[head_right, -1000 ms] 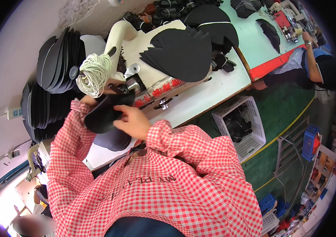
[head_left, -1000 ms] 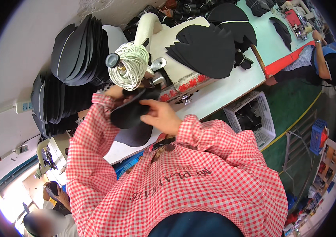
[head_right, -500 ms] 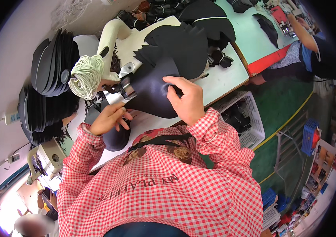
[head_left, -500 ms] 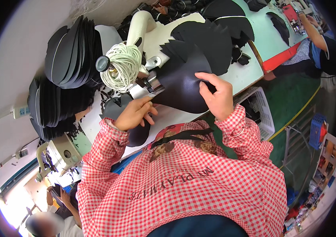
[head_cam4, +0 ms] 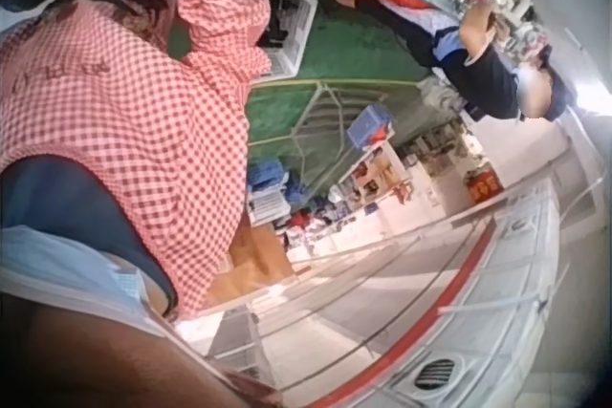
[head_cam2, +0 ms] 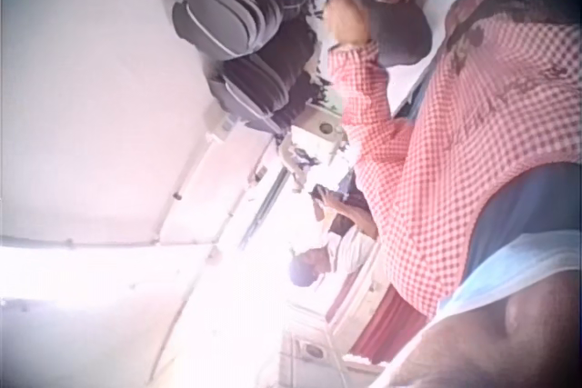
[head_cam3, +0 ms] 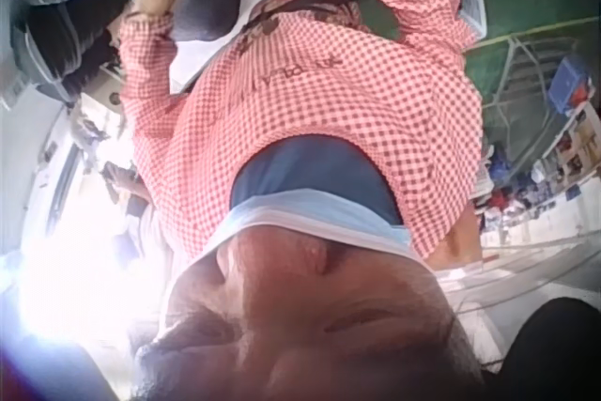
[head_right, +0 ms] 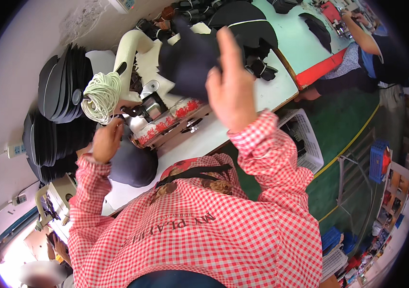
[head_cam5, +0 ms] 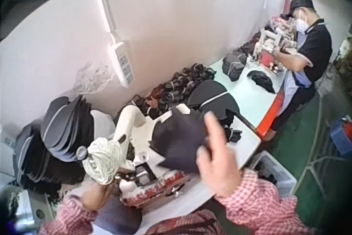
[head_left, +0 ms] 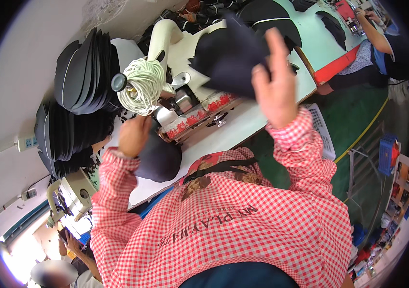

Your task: Sewing and organizing black fabric shoe upper components using an industrial sewing machine.

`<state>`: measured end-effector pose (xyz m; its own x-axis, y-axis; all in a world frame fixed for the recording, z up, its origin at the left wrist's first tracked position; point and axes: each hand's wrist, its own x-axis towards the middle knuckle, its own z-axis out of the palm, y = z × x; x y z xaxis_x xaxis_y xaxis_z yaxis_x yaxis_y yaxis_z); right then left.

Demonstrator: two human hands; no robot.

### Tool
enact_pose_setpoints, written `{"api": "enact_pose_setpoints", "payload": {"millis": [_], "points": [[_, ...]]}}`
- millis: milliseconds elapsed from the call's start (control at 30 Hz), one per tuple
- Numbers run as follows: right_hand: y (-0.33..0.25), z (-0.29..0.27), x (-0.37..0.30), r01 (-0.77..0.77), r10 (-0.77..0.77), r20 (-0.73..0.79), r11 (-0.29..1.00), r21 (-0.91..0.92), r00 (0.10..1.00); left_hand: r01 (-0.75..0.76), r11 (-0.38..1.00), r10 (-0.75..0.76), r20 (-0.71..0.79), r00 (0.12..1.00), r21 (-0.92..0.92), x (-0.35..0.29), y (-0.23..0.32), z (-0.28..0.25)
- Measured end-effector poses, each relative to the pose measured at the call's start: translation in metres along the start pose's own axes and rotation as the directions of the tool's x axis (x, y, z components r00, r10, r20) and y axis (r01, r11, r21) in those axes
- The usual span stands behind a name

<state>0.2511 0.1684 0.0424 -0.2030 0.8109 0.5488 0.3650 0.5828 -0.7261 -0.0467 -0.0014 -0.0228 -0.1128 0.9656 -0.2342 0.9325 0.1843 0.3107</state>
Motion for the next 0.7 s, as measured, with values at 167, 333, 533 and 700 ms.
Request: {"api": "enact_pose_setpoints", "payload": {"millis": [167, 333, 533, 700], "points": [[0.025, 0.003, 0.006, 0.275, -0.133, 0.353, 0.878, -0.392, 0.926, -0.145, 0.925, 0.032, 0.308, 0.951, 0.351, -0.038, -0.027, 0.0], [-0.003, 0.027, -0.076, 0.014, -0.072, 0.657, 0.996, 0.093, 0.75, -0.285, 0.833, 0.327, -0.007, 0.945, 0.475, -0.047, -0.026, 0.012], [-0.001, 0.049, -0.11, -0.12, -0.382, 0.785, 0.861, 0.494, 0.488, -0.337, 0.89, 0.431, 0.325, 0.842, -0.308, -0.043, 0.051, -0.043], [-0.024, 0.057, -0.098, -0.503, 0.084, 0.88, 0.844, 0.186, 0.467, 0.211, 0.694, 0.243, 0.5, 0.831, -0.688, -0.003, 0.032, -0.039]]}}
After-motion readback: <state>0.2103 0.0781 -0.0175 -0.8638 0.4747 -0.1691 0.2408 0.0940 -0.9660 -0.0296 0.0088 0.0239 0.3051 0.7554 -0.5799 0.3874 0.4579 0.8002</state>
